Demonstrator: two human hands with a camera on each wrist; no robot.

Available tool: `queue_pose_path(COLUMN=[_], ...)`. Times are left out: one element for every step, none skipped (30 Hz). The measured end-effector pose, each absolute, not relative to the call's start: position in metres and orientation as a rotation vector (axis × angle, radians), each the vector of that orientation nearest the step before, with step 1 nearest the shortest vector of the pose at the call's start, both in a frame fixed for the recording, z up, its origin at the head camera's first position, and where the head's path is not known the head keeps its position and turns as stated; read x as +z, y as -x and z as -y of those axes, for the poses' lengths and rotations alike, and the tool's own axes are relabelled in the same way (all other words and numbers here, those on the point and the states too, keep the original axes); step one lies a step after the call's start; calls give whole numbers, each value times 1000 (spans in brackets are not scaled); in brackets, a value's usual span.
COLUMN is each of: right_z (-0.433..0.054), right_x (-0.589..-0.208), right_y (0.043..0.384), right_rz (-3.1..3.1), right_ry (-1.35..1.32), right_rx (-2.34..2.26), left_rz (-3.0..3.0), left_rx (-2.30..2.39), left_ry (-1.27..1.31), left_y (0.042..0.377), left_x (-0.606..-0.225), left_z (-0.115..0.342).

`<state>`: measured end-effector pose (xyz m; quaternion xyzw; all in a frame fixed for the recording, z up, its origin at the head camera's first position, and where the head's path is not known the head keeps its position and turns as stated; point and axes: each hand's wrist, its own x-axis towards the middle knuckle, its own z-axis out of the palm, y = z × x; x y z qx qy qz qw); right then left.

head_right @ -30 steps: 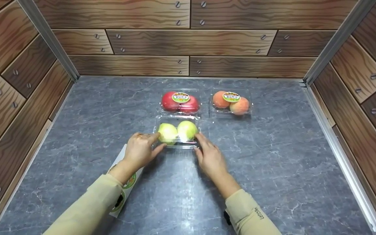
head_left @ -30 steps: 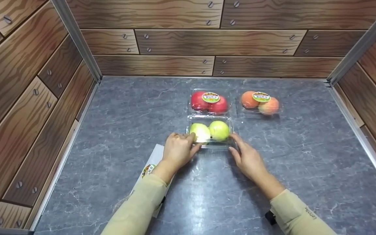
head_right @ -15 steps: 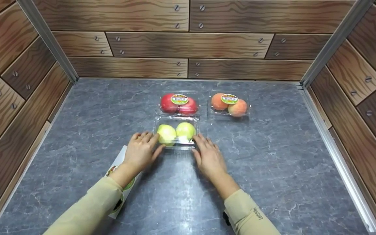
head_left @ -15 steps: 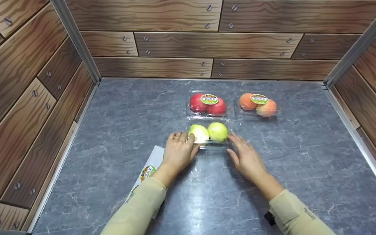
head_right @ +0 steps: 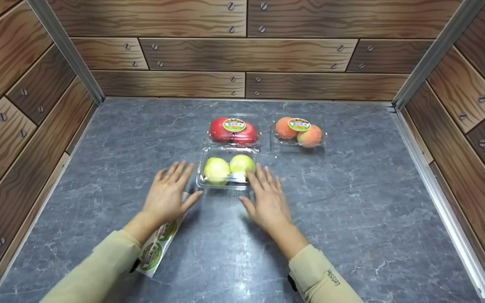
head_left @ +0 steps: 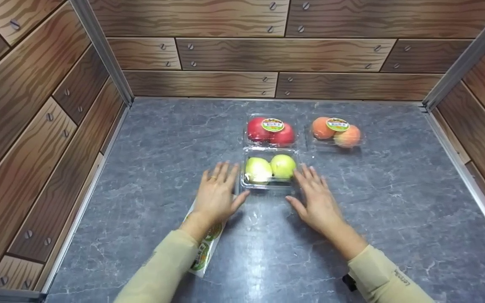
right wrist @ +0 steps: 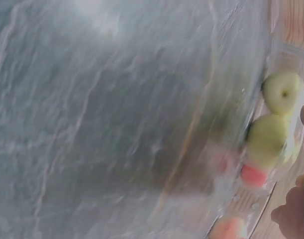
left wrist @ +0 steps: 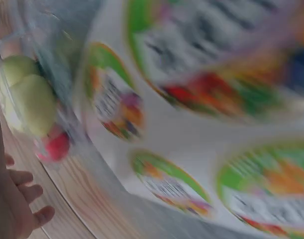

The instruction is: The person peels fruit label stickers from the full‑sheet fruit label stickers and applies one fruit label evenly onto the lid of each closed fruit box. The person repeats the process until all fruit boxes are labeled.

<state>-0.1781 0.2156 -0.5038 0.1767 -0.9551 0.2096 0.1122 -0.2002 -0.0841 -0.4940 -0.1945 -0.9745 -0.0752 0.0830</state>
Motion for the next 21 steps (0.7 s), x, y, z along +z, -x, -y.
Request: queue_pose_path(right_z=[-212,-208,-204,-200,-195,-190,-185,-180,-174,-169,-163,-157,-152,-146,-141,-136,-132,-128,-125,-121,-119], right_x=[-503,-502,-501,-500,-498,-498,-497,-497,-497,-497,-497,-497,-497,-498,-500,-502,-504,-506,-508,-511,-513], right_y=[176,175,173,171,169,168,166,165,163,161,159,158,155,153,151,150,149,148,147,147,148], right_rz=[2801,2798,2796,2789,2783,2775,2767,2764,2763,2767,2774,2783,2802,2820,2835,2844,2852,2860,2869,2870,2871], right_ry=[-543,-569,-597,-628,-662,-700,-741,-779,-818,-859,-901,-944,-985,-1019,-1058,-1094,-1129,-1157,-1181,-1203,-1225], right_rx=[601,590,577,559,542,526,508,492,472,452,436,415,398,378,365,354,351,346,350,355,365], left_rz=[2939,2962,2978,2993,3002,3010,3017,3022,3028,3039,3046,3053,3062,3073,3084,3095,3106,3115,3124,3133,3139], left_rx=[-218,-216,-215,-207,-194,-180,-171,-166,-156,-148,-143,-139,-142,-143,-142,-141,-139,-136,-135,-126,-119], left_ry=[572,565,558,552,551,551,554,562,570,576,582,587,588,587,582,575,567,559,551,543,535], left_y=[199,198,198,197,196,196,196,195,195,195,195,194,194,194,193,193,193,194,194,194,195], left_x=[-494,-495,-496,-497,-498,-498,-499,-500,-500,-501,-501,-502,-502,-502,-502,-502,-502,-503,-503,-503,-504], left_z=[91,98,106,112,119,125,130,135,140,143,147,150,153,155,157,159,160,161,162,163,163])
